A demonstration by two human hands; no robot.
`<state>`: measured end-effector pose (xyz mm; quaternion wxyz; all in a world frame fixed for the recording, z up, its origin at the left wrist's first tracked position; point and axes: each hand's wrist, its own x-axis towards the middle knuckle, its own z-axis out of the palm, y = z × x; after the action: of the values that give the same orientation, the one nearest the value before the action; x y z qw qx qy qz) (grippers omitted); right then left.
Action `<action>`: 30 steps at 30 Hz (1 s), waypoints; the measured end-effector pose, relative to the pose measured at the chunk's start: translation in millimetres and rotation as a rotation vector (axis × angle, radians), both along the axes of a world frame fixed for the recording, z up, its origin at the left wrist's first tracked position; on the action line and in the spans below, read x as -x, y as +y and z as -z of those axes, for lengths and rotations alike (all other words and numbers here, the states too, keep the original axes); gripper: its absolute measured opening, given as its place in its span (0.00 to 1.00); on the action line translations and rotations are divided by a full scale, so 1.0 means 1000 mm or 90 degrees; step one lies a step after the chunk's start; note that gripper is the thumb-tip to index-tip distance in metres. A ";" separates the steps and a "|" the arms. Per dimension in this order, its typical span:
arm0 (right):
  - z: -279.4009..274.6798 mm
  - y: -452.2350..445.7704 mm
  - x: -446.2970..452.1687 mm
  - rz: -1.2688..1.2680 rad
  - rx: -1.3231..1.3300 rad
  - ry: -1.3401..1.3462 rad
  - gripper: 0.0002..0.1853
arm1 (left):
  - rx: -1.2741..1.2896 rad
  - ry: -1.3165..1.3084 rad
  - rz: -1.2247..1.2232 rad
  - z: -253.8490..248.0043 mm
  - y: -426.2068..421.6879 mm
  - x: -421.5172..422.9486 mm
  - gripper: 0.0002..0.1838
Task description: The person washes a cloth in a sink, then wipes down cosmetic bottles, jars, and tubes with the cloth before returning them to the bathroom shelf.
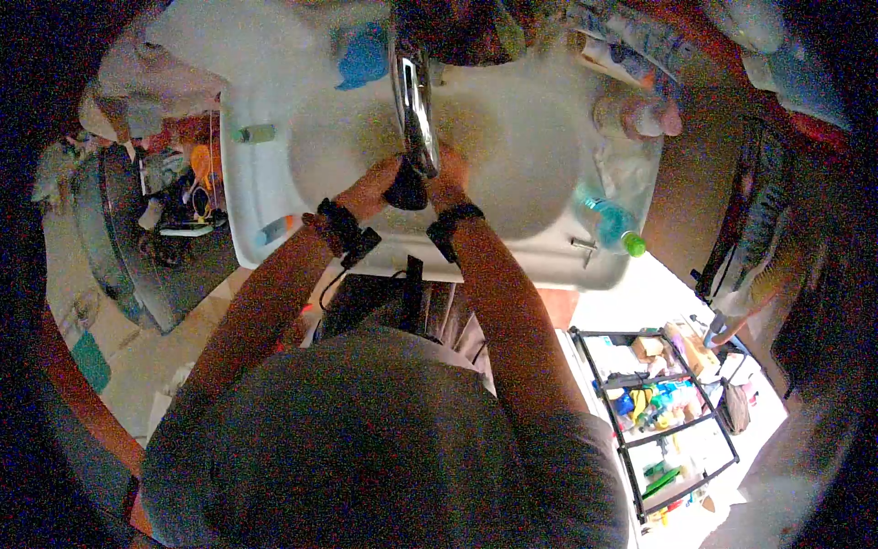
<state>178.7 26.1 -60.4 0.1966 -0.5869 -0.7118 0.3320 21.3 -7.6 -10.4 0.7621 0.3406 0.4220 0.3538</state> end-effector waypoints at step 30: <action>0.007 0.020 0.020 0.111 0.525 0.417 0.32 | 0.277 -0.004 -0.227 0.022 -0.012 0.018 0.26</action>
<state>158.9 45.6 -67.2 0.1881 -0.5384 -0.3719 0.7324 3.2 -19.2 -32.8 0.7444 0.0883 0.5388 0.3844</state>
